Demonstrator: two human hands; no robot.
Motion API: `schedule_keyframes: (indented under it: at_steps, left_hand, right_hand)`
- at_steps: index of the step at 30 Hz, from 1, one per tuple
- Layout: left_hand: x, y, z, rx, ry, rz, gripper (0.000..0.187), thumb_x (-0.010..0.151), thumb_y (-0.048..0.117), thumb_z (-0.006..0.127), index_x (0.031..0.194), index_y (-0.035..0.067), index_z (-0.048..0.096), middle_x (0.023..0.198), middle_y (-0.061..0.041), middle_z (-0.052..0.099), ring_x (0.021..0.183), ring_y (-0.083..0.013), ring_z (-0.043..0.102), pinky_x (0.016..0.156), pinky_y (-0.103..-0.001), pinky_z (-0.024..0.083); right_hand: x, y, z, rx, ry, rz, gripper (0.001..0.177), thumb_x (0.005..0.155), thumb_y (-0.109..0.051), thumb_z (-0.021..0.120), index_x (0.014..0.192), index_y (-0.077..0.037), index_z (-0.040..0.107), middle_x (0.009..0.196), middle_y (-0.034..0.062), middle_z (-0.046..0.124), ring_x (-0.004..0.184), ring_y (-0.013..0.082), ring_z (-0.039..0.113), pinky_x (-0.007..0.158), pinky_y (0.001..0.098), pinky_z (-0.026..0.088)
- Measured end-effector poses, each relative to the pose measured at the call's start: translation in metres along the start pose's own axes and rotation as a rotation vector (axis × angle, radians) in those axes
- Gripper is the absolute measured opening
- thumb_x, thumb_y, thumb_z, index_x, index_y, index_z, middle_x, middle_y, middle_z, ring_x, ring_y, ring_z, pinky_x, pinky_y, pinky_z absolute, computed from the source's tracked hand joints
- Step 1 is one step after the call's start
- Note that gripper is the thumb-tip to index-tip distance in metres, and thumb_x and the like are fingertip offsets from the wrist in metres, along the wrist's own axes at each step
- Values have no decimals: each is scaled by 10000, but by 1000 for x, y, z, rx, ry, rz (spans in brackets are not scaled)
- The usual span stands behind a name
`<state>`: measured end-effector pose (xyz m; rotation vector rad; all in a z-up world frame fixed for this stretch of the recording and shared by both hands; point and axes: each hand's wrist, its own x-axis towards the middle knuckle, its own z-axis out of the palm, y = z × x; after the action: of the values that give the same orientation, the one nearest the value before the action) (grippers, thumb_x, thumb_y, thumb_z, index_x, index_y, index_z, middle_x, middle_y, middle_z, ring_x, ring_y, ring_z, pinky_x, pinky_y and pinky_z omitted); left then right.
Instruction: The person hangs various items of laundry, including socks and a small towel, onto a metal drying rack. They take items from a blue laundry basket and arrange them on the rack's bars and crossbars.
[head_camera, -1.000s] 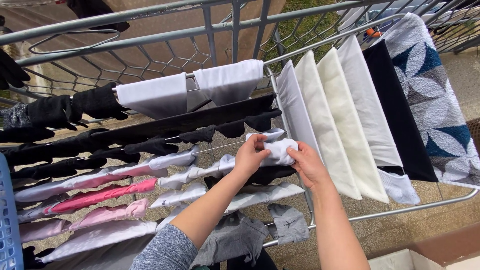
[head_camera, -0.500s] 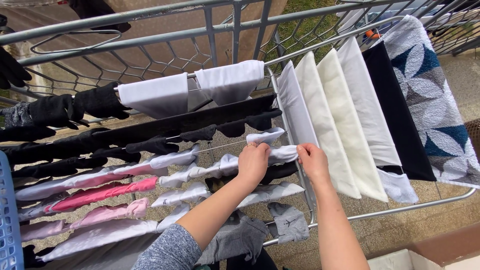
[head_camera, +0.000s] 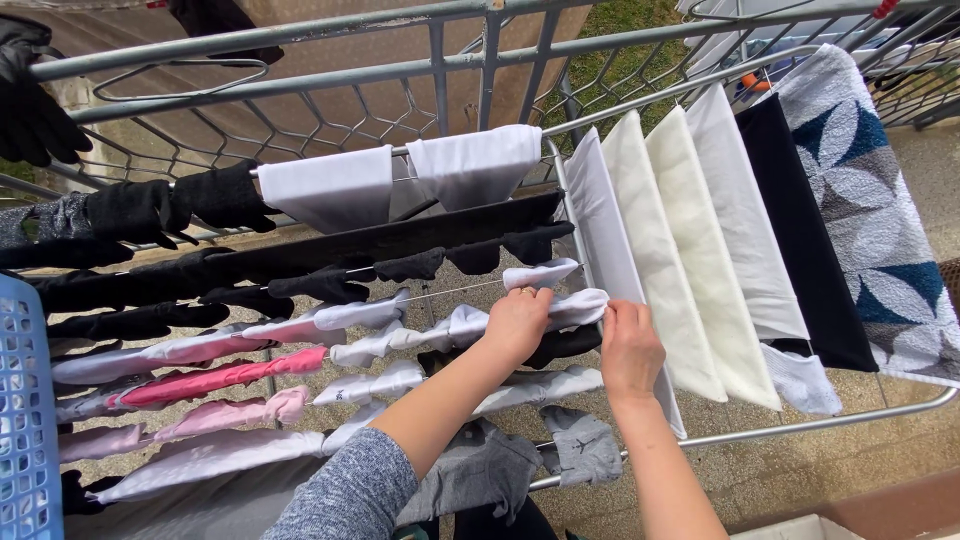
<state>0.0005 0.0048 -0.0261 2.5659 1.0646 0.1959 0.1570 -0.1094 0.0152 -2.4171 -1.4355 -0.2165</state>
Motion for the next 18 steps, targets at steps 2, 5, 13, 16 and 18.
schedule_keyframes:
  at_steps: [2,5,13,16,18]
  left_hand:
    - [-5,-6,-10,-52,-23,-33,319,788,192,817,1005,88,608,896,-115,675,844,-333,713,686,-432,589]
    - [-14,-16,-38,-159,-16,-65,276,843,137,765,1069,58,626,947,-135,667,886,-357,712,726,-445,591]
    - [-80,-52,-122,-302,198,-251,106,966,153,659,1064,115,669,1092,-56,674,999,-283,700,816,-396,576]
    - [-124,-74,-164,-372,263,-436,108,994,180,627,1086,138,666,1093,-29,694,1003,-271,706,842,-410,572]
    - [-162,-90,-184,-367,367,-535,104,975,194,663,1062,138,675,1018,-58,714,989,-292,707,825,-430,571]
  right_hand:
    - [-13,-7,-7,41,-48,-154,70,1034,-245,609,1071,-232,667,969,-67,622,930,166,703,780,297,583]
    - [-16,-14,6,163,-268,-391,129,1027,-215,566,1092,-202,677,976,-16,659,1009,194,695,860,318,572]
    - [60,-66,16,-33,-1265,-295,666,1031,-571,304,1188,-56,697,1235,231,715,1262,405,623,1055,520,481]
    - [70,-74,14,-87,-1356,-272,827,1017,-641,263,1380,27,588,1433,277,598,1402,394,525,1179,511,384]
    - [73,-83,-3,-136,-1400,-239,895,997,-675,243,1391,61,567,1470,284,567,1430,392,497,1213,505,350]
